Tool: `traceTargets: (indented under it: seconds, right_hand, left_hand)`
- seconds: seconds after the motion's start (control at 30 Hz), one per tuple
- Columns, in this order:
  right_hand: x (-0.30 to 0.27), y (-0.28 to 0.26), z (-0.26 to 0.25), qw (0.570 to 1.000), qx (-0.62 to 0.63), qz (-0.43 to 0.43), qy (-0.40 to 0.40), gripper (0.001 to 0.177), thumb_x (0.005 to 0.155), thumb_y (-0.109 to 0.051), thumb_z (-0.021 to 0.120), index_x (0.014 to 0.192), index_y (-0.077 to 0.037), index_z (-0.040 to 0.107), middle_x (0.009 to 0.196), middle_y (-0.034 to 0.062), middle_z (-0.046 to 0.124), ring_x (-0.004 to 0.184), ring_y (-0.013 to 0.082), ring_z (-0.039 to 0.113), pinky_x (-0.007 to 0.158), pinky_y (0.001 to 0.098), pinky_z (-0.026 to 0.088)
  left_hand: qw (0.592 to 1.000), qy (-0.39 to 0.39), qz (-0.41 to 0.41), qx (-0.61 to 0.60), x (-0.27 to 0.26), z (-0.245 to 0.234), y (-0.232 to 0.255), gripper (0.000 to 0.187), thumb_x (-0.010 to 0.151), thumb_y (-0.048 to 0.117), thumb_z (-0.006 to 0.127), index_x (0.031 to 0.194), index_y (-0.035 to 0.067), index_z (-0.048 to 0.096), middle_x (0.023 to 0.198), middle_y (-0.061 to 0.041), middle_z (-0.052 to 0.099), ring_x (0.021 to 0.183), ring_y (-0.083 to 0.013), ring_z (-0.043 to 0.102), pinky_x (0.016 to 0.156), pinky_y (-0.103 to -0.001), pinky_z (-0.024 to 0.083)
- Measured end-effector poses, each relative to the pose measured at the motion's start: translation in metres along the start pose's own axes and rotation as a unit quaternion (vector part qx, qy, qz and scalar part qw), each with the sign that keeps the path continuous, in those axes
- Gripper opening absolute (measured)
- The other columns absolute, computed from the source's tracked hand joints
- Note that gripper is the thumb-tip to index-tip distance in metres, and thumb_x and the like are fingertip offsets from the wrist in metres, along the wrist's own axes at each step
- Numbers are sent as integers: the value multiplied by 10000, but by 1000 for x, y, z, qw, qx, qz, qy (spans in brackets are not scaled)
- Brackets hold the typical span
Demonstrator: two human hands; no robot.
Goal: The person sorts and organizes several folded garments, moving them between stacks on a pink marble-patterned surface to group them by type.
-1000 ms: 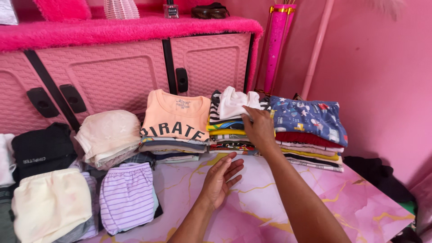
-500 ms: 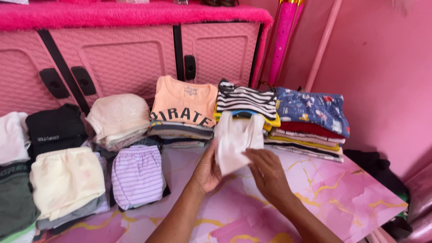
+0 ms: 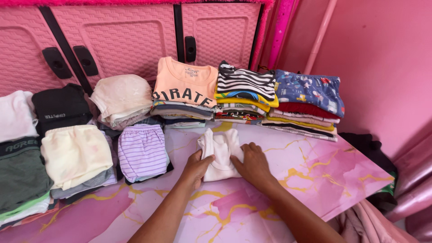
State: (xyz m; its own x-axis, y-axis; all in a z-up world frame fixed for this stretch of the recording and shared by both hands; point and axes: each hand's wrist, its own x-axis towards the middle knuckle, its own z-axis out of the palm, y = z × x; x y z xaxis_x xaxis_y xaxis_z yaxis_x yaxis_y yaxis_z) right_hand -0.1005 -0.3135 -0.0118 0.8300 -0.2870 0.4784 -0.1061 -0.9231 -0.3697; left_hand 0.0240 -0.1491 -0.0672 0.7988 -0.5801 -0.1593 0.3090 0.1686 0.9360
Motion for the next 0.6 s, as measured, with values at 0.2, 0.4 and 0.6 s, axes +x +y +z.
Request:
traceTargets:
  seconds: [0.2,0.4,0.6]
  right_hand:
    - [-14,-6,1,980,189,57,-28,323,877,-203,716,1090,14,607,988,202,719,921,353,711,798,428,541]
    - [-21,-22,-1,899,421,100,-63,313,898,-81,706,1168,-8,566,1041,127,723,931,159,685,792,309,562]
    - [-25,-76,-29,848,489,158,-129,434,916,-54,643,1321,-65,486,1106,126,718,947,151,688,787,305,572]
  left_hand:
    - [1000,-8,2,5,-29,-3,10,400,921,89,647,1314,13,635,1152,-120,742,979,-191,729,813,-343,612]
    - [1000,-12,8,-12,-65,-13,23,466,906,96,658,1361,31,587,1188,-115,734,1026,-187,725,856,-344,601]
    - [998,-12,58,15,-94,-44,39,458,912,113,687,1350,3,610,1204,-111,723,1056,-170,687,906,-327,559]
